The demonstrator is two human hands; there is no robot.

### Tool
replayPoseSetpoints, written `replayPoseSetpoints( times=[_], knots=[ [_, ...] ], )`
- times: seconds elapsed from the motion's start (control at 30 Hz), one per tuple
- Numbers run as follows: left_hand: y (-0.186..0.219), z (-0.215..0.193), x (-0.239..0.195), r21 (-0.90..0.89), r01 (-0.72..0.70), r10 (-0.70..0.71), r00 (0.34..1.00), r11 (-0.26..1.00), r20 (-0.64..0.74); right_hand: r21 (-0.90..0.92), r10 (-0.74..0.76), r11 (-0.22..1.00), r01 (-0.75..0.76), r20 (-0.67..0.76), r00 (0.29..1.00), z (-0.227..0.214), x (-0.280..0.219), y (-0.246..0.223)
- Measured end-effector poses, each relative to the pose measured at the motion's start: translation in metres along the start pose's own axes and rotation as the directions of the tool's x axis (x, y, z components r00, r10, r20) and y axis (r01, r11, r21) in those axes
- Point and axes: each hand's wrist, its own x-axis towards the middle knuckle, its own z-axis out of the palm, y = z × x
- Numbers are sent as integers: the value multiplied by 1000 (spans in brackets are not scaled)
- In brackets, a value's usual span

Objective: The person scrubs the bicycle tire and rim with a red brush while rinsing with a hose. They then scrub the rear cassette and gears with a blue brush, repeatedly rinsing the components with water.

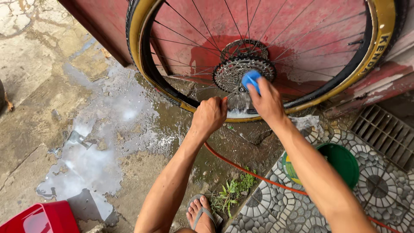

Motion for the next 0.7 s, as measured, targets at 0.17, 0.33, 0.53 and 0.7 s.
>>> replayPoseSetpoints(
  times=[0.17, 0.33, 0.53, 0.7],
  knots=[
    [2, 3, 9, 38, -97, 101, 991, 995, -93, -106, 54, 993, -61, -65, 996, -20, -31, 15],
    [0, 14, 7, 4, -38, 38, 999, 999, -37, -18, 16, 1000, -17, -56, 998, 19, -8, 19],
    [5, -3, 0, -16, -8, 8, 1000, 1000, 4, -69, 221, 973, -219, 31, 975, -8, -35, 22],
    [13, 8, 0, -18, -62, 62, 998, 998, 15, 0, 31, 1000, -31, -113, 993, 6, -21, 25]
  ],
)
